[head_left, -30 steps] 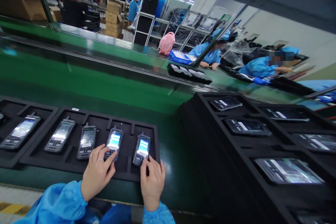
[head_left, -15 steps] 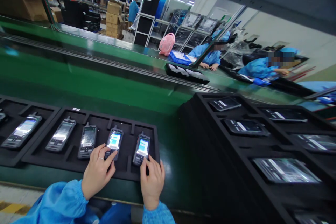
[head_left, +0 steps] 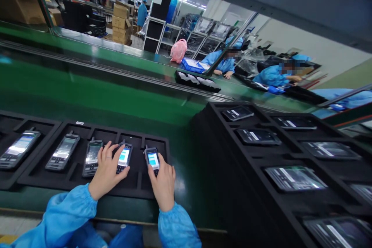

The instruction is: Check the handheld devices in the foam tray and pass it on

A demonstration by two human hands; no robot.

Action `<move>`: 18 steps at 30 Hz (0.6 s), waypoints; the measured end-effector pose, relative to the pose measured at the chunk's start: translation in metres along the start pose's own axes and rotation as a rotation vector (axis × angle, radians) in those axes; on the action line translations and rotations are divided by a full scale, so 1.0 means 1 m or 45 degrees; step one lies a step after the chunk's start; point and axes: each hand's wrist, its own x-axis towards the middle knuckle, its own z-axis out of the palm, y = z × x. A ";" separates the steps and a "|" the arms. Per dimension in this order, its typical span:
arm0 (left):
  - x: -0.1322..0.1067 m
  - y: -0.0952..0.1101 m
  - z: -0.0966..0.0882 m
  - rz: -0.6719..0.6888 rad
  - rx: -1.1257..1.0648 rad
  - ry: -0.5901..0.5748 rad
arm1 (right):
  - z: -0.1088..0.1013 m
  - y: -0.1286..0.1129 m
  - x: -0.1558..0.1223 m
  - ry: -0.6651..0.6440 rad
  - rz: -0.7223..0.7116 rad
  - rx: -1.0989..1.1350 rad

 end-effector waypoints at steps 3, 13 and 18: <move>-0.002 -0.001 0.002 -0.004 -0.018 0.011 | 0.002 0.000 0.001 0.009 -0.026 -0.027; -0.001 0.003 0.001 -0.011 0.009 0.029 | 0.002 0.001 -0.002 -0.055 -0.025 -0.020; 0.001 0.005 0.001 0.018 0.079 -0.007 | 0.002 0.003 -0.003 -0.014 -0.033 0.014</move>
